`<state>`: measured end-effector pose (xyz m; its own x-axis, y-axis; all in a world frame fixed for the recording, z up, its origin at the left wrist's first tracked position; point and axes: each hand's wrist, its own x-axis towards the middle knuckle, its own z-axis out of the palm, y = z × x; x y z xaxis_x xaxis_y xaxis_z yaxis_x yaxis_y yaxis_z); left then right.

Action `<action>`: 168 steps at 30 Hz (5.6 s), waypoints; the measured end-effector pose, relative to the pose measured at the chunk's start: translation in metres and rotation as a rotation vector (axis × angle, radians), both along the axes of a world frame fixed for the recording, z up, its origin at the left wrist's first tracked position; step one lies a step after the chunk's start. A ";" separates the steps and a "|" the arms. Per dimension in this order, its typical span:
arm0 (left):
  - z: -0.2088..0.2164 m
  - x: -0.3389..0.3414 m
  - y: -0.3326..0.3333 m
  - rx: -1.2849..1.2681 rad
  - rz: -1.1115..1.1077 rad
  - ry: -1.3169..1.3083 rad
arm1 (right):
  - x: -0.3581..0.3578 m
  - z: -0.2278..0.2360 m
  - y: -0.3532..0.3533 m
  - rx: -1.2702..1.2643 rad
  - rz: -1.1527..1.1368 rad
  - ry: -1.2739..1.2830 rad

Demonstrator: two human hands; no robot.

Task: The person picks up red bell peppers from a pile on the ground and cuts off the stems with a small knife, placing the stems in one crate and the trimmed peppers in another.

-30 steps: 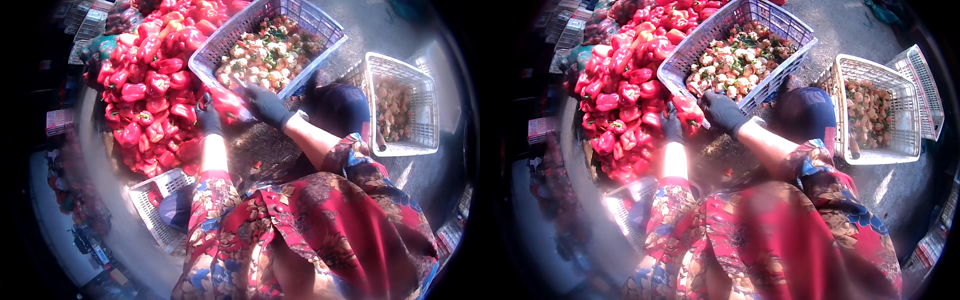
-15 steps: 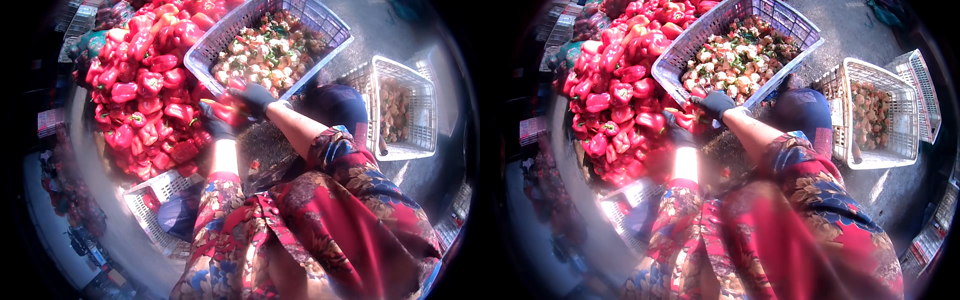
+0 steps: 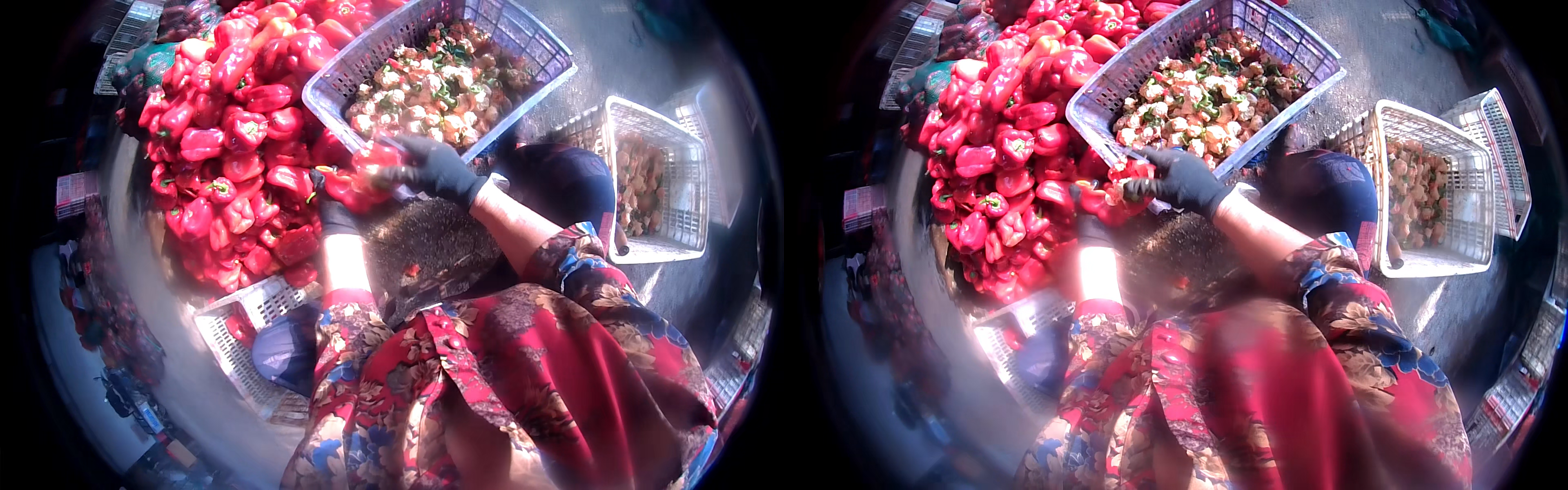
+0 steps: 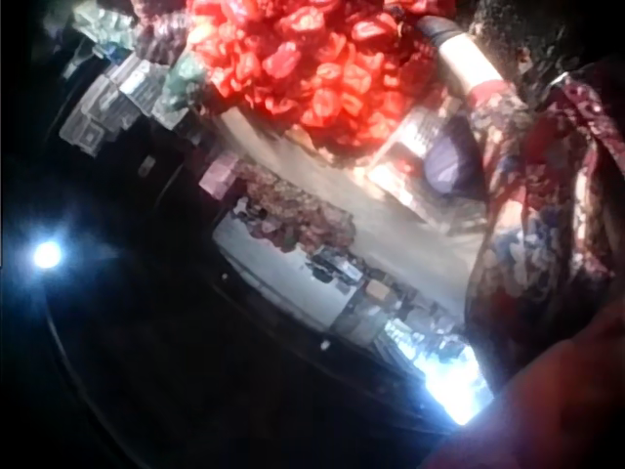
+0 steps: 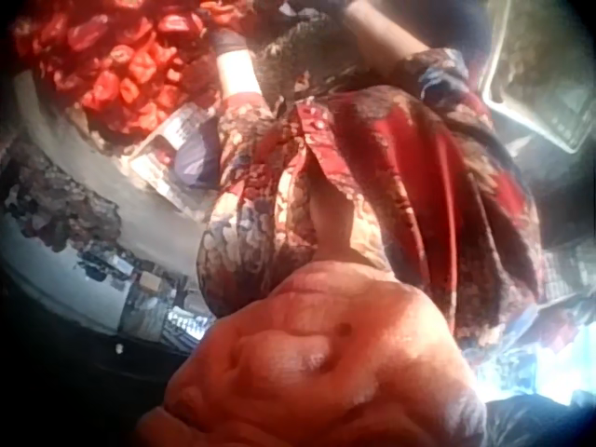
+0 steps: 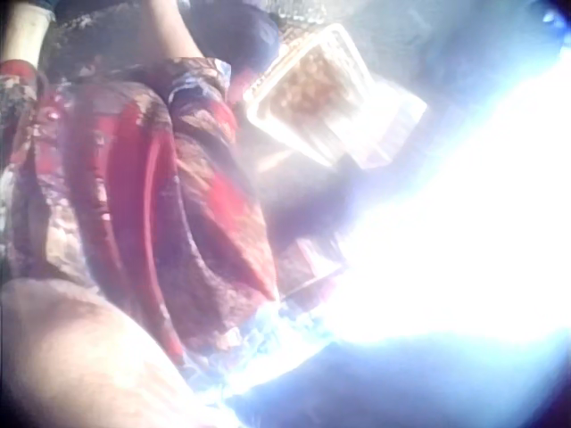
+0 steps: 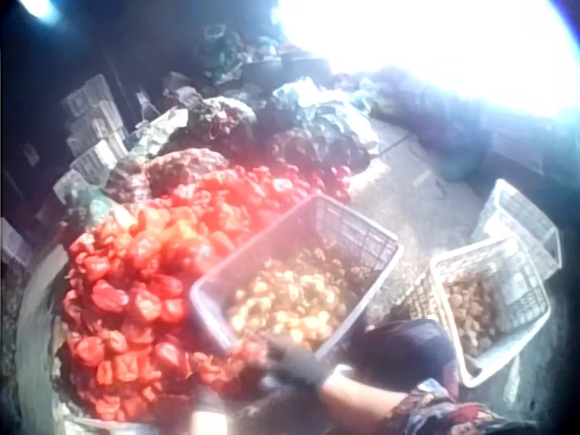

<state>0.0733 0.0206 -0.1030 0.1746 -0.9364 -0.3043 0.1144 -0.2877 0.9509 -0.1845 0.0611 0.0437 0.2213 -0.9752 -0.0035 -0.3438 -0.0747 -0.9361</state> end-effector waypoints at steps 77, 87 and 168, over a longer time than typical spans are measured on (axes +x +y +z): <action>-0.039 0.194 0.063 0.538 -0.717 -1.465 | 0.057 -0.032 -0.025 0.638 -0.239 -0.090; -0.153 0.191 0.078 0.325 0.135 -1.693 | 0.059 -0.061 -0.032 0.523 -0.080 0.033; 0.153 -0.087 0.010 0.316 -0.144 0.565 | 0.032 -0.021 -0.021 0.090 -0.136 0.058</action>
